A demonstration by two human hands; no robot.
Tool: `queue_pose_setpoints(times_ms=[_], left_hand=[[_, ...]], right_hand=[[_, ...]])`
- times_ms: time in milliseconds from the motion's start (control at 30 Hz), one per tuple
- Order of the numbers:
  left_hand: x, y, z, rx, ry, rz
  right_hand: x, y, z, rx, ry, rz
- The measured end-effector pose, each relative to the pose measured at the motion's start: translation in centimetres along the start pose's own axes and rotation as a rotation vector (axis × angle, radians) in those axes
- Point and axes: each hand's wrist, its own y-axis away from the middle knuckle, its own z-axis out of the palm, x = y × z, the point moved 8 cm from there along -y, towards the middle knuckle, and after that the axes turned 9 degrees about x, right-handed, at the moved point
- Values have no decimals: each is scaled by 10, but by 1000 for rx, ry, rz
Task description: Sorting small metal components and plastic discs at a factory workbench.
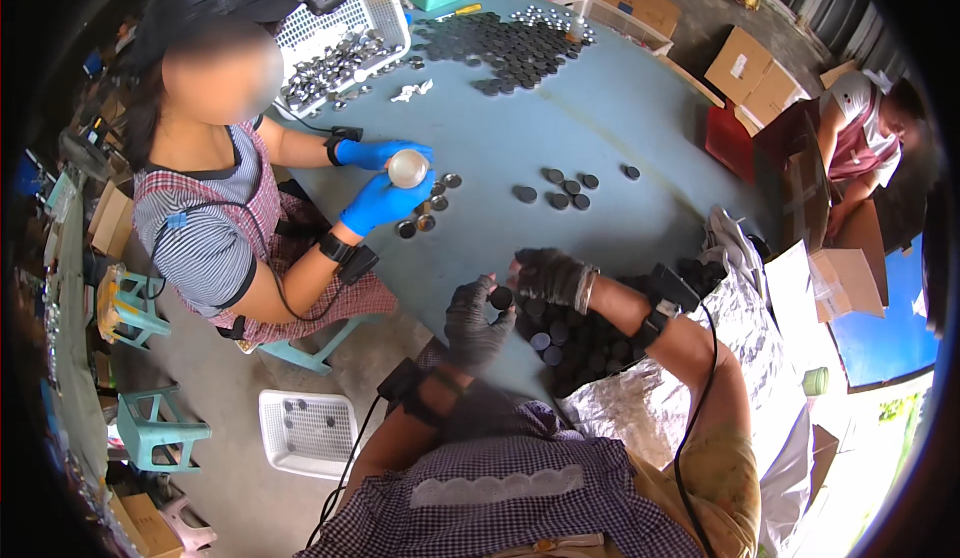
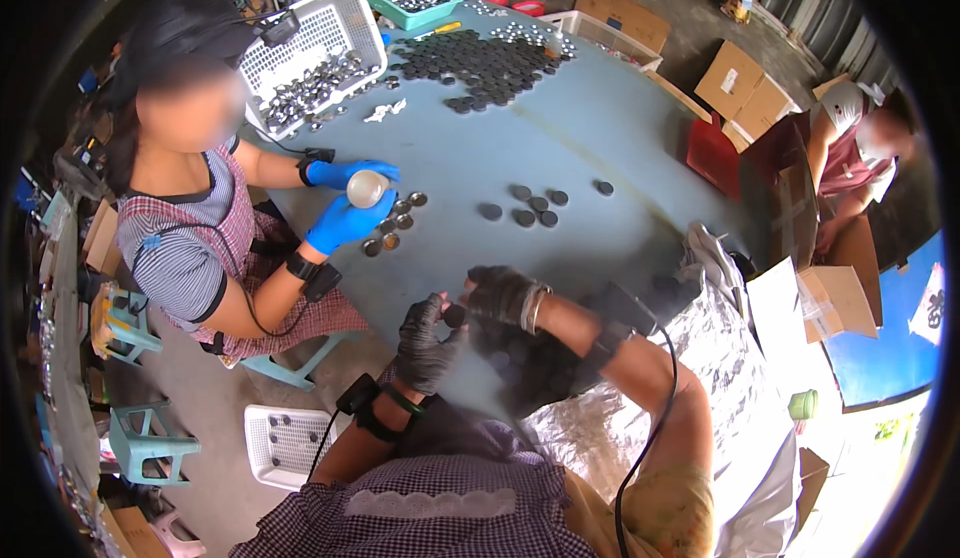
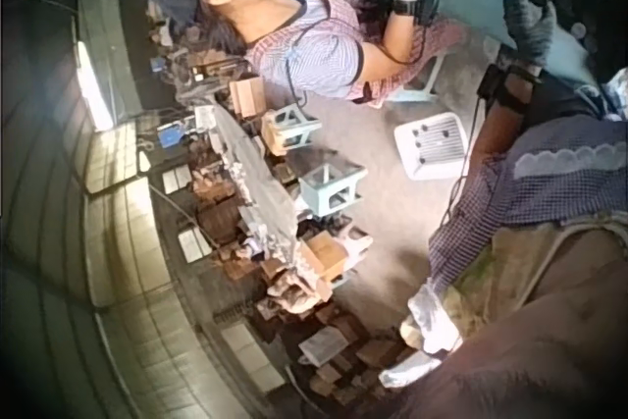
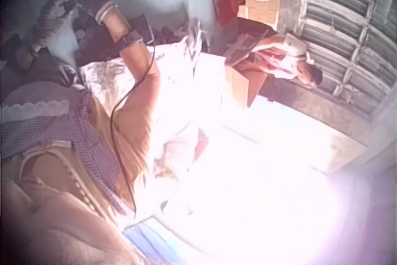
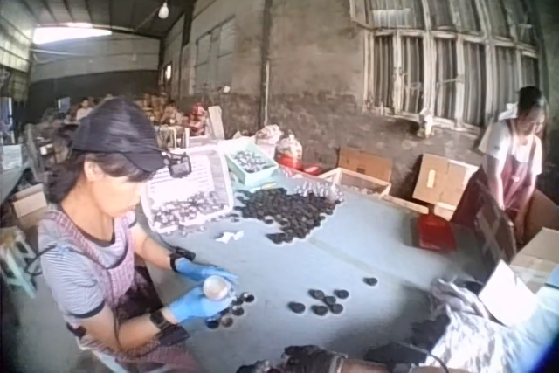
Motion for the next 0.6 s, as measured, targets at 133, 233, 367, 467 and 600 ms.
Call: queue_pose_setpoints(times_ms=[133, 233, 367, 467, 600], left_hand=[[-5, -6, -18, 50, 50, -39], [-10, -3, -23, 61, 169, -49], [-35, 12, -16, 14, 437, -204], [-38, 11, -14, 10, 425, -197], [-34, 3, -17, 11, 433, -182]], right_hand=[[-11, -10, -4, -250, -913, 1043], [-12, -13, 0, -159, -1121, 1067], [-24, -18, -8, -30, -1504, 1033], [-22, -13, -1, 19, -1625, 1069], [-19, -16, 2, -30, -1590, 1080]])
